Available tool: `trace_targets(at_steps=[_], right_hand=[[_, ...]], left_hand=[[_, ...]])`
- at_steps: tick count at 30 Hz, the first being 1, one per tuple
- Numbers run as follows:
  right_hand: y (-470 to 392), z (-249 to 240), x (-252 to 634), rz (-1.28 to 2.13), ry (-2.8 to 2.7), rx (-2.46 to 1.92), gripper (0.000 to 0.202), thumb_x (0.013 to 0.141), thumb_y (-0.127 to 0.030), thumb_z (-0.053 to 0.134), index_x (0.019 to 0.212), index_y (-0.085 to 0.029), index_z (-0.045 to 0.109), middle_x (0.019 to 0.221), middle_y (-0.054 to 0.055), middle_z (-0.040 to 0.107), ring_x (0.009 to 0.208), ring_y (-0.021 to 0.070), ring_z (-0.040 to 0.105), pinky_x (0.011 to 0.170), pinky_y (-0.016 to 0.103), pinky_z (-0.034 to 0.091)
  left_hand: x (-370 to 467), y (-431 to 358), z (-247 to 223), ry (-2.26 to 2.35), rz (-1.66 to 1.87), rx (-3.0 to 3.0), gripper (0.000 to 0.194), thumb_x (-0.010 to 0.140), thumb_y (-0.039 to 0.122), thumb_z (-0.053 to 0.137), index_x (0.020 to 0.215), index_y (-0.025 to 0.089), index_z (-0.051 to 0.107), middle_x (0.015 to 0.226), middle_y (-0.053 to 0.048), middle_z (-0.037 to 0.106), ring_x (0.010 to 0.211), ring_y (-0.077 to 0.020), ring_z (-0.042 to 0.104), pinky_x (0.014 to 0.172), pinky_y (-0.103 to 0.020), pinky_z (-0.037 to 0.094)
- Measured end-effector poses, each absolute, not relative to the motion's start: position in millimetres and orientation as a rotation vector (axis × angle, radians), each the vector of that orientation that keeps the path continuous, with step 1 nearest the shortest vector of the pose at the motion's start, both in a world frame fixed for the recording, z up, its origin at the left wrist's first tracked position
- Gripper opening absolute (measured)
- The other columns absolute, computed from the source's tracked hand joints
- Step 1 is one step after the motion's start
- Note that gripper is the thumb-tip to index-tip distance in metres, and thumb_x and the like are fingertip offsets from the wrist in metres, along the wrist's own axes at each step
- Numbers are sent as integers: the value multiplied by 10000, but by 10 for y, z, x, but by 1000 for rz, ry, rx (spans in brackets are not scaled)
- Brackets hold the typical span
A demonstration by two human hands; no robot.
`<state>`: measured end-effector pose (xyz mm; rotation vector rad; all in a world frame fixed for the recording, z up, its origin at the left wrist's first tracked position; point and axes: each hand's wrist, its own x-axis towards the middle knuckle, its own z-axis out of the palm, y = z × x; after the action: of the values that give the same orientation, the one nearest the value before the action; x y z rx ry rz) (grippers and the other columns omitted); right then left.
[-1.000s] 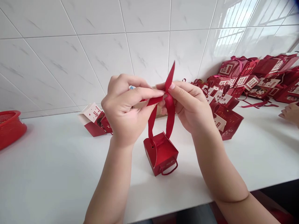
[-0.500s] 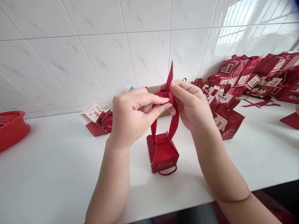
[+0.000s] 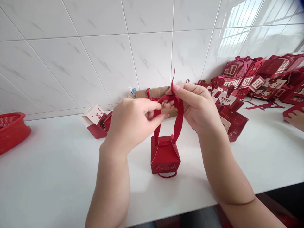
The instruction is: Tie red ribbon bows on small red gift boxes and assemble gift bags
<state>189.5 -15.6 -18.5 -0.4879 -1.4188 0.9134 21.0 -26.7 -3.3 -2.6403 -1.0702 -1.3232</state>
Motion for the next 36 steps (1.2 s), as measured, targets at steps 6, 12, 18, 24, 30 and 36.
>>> trace_targets(at_steps=[6,12,18,24,30,36], right_hand=[[-172,-217,1877,552,-1512,-495,205,874,-364,602,767,-195,647,693,-2,612,675,117,624,651,260,544],[-203,-223,1867,117,-1718,-519,229,909,-359,551,775,-189,626,752,21,596,727,136,579,690,302,513],[-201,-200,1887,-28,-1895,-375,243,929,-295,501,742,-177,600,797,45,596,751,145,579,675,305,497],[-243,-167,1938,26,-1940,-296,246,917,-295,511,717,-190,608,777,41,615,762,164,600,720,339,517],[-232,-199,1948,111,-1927,-345,255,892,-358,550,706,-204,634,842,57,622,811,192,611,753,372,522],[-168,-216,2016,158,-1810,-492,234,846,-416,619,730,-218,661,1008,60,572,918,203,593,829,381,500]], left_hand=[[186,-357,58,-1230,-1870,-2621,154,842,322,632,754,199,655,650,9,598,619,-119,555,589,-253,426],[228,-118,1,-1352,-2028,-2810,309,884,453,546,814,169,646,761,-33,638,777,-164,607,699,-264,471],[327,-111,-26,-1281,-2025,-3104,447,885,498,517,599,155,541,624,-20,550,680,-151,586,597,-252,458],[271,-127,-5,-1143,-2142,-3202,254,818,405,651,731,167,667,674,-17,614,665,-151,614,575,-263,477],[269,-97,-31,-1200,-2211,-3107,147,815,308,664,772,168,669,709,-22,649,674,-151,636,598,-265,505],[267,-104,-46,-1254,-2353,-2944,132,882,288,577,798,188,560,722,-3,623,683,-148,649,633,-264,542]])
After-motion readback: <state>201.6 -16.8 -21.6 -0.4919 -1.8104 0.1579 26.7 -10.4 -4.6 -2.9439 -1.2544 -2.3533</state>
